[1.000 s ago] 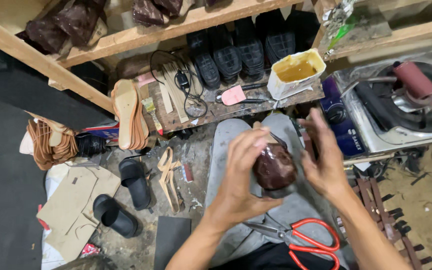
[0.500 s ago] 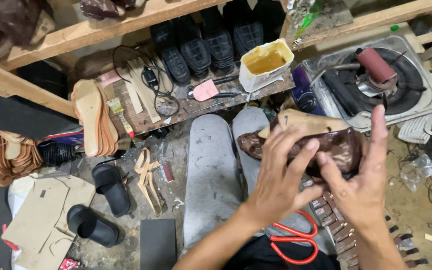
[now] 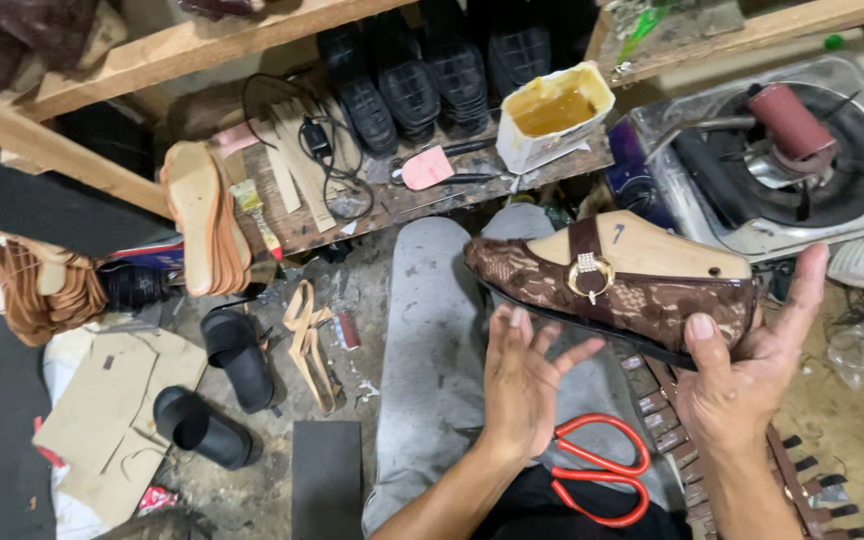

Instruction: The person holds a shoe upper on a wooden last and threads a brown patent leather strap through a gold ring buckle, pulling and positioning it across the shoe. They then fit a black rubber sole onto the bottom of the shoe, press it in place, and turn the shoe to check the fit from several sides.

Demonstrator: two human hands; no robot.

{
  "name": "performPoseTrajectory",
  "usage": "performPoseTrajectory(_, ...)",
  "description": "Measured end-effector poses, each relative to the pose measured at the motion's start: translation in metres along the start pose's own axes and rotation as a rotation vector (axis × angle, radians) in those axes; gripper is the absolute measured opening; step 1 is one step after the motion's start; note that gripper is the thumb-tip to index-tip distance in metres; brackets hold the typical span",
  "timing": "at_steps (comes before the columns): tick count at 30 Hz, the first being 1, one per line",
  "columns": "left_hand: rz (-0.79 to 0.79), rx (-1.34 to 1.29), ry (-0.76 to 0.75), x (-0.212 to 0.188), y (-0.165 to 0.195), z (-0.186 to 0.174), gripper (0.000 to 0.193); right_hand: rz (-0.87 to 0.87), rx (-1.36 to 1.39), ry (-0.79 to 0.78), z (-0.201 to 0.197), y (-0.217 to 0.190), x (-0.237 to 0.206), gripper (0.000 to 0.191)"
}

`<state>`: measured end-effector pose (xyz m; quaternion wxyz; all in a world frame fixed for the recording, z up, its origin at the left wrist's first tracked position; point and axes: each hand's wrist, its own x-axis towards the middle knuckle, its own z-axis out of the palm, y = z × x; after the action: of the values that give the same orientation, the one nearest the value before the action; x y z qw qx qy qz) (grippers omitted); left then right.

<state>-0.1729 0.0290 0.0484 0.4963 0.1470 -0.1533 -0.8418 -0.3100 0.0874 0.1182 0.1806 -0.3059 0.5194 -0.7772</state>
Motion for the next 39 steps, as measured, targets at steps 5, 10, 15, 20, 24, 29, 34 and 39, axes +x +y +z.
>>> performPoseTrajectory(5, 0.078, 0.102, 0.0, 0.009, 0.014, 0.002, 0.035, 0.054, 0.286, -0.153, 0.002, 0.016, -0.012, 0.106)
performPoseTrajectory(10, 0.103, 0.117, 0.062, 0.017, 0.02, -0.004, 0.052, 0.055, 0.181, -0.199, -0.007, 0.031, -0.013, 0.111)
performPoseTrajectory(15, 0.027, 0.193, 0.144, 0.047, 0.043, -0.03, 0.048, -0.139, -0.213, -0.442, 0.008, 0.025, -0.044, 0.115)
performPoseTrajectory(20, -0.151, 0.228, 0.128, 0.085, 0.091, -0.072, 0.05, 0.019, 0.116, -0.518, 0.031, 0.034, -0.037, 0.101)
performPoseTrajectory(24, -0.275, 0.339, 0.16, 0.085, 0.126, -0.108, 0.063, 0.102, -0.043, -0.638, 0.026, 0.06, -0.015, 0.074)
performPoseTrajectory(29, -0.537, 0.027, -0.094, 0.092, 0.142, -0.125, 0.07, 0.185, -0.104, -0.642, 0.029, 0.111, -0.014, 0.068)
performPoseTrajectory(34, -0.281, 0.354, 0.36, 0.068, 0.147, -0.127, 0.062, 0.258, -0.106, -0.598, 0.024, 0.124, -0.014, 0.063)
performPoseTrajectory(39, 0.192, 0.387, 0.162, 0.084, 0.131, -0.125, 0.045, 0.339, -0.129, -0.656, 0.025, 0.113, -0.005, 0.065)
